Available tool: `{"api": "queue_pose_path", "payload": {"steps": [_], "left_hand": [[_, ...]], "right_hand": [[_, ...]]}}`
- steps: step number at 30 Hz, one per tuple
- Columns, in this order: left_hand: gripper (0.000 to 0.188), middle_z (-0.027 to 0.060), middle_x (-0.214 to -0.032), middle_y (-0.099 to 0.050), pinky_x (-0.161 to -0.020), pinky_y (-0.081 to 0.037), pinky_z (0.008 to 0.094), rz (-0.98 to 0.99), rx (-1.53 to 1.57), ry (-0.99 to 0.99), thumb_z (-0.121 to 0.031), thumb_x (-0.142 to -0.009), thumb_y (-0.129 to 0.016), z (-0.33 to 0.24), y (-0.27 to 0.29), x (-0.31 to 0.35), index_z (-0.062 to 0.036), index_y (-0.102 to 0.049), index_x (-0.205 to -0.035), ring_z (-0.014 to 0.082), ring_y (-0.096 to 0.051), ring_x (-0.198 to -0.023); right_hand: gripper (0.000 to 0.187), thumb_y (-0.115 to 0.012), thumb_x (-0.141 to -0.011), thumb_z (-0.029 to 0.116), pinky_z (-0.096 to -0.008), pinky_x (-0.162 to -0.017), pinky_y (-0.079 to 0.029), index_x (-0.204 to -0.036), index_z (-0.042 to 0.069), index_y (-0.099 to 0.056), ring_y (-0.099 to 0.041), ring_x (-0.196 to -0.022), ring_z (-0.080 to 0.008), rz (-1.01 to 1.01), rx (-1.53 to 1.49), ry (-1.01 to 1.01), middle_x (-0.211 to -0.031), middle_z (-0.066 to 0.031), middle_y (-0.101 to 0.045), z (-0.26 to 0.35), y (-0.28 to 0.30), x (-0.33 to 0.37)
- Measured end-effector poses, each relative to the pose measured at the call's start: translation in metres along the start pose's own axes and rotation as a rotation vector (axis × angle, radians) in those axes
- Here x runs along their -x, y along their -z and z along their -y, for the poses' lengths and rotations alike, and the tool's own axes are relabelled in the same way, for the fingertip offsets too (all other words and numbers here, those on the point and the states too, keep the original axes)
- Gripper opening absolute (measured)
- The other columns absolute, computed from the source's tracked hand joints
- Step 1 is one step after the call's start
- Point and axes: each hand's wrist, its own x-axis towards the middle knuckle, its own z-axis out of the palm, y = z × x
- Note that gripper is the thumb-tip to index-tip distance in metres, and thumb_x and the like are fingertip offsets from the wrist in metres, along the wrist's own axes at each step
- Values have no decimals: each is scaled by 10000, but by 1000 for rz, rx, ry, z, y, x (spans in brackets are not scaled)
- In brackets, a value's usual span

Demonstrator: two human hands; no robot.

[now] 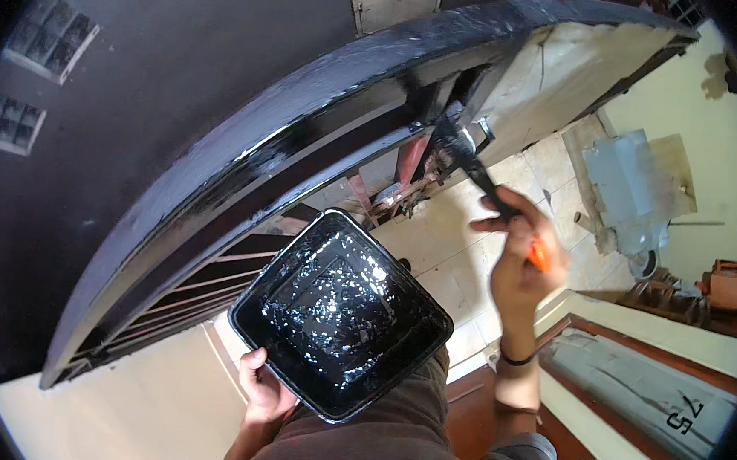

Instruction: The person paints a metal gate with black paint using a brush, dipping the brush into a black container of paint between strokes.

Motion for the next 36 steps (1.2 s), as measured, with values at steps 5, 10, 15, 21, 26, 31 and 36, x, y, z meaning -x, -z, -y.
{"api": "queue_pose_path", "payload": {"steps": [5, 10, 15, 21, 26, 31, 36], "left_hand": [[762, 169, -1474, -572, -1136, -421, 551, 20, -28, -11, -446, -877, -616, -5, -3, 1, -43, -474, -1507, 366, -559, -1323], [769, 170, -1475, -570, -1141, -416, 554, 18, -84, 10, -457, -871, -614, -7, -6, -4, -35, -482, -1499, 375, -559, -1317], [772, 167, -1445, -593, -1139, -418, 545, -84, -117, -5, -477, -856, -622, 1, -10, -2, -34, -507, -1478, 372, -564, -1309], [735, 151, -1399, -633, -1108, -450, 522, -273, -135, -92, -500, -856, -631, 20, -28, -1, -47, -565, -1431, 354, -589, -1273], [680, 127, -1361, -665, -1071, -486, 486, -359, -112, -166, -520, -877, -651, 30, -35, 1, -60, -616, -1377, 329, -619, -1233], [622, 116, -1327, -686, -1052, -506, 461, -460, -26, -236, -519, -900, -642, 38, -53, 0, -69, -646, -1330, 320, -644, -1196], [612, 114, -1318, -687, -1038, -521, 453, -524, -16, -290, -516, -901, -644, 44, -52, 2, -73, -646, -1324, 314, -655, -1175]], "right_hand": [[292, -502, -1092, 98, -292, -655, -605, -1224, -114, -652, -767, -764, -214, -205, -175, -141, -1047, -209, -766, -4, -7, 13], [297, -531, -1086, 120, -260, -664, -575, -1243, -84, -680, -759, -742, -171, -57, 9, -171, -1018, -175, -783, -20, -30, 36], [311, -511, -1085, 132, -295, -705, -609, -1177, -115, -676, -777, -793, -213, -490, -243, -258, -1031, -177, -782, -41, -26, 9], [309, -486, -1085, 110, -304, -723, -614, -1115, -92, -717, -774, -810, -200, -241, -167, -193, -999, -201, -782, -71, -56, 30], [440, -426, -1149, 282, -321, -746, -619, -1213, -96, -641, -760, -785, -214, -484, -196, -242, -910, -173, -769, -128, -37, -26], [248, -492, -1114, 104, -338, -797, -627, -1150, -69, -666, -781, -821, -225, -202, -407, -263, -982, -164, -767, -119, -74, 3], [377, -423, -1135, 208, -331, -781, -632, -1204, -91, -643, -777, -795, -230, -234, -316, -325, -954, -173, -764, -153, -52, -15]]}}
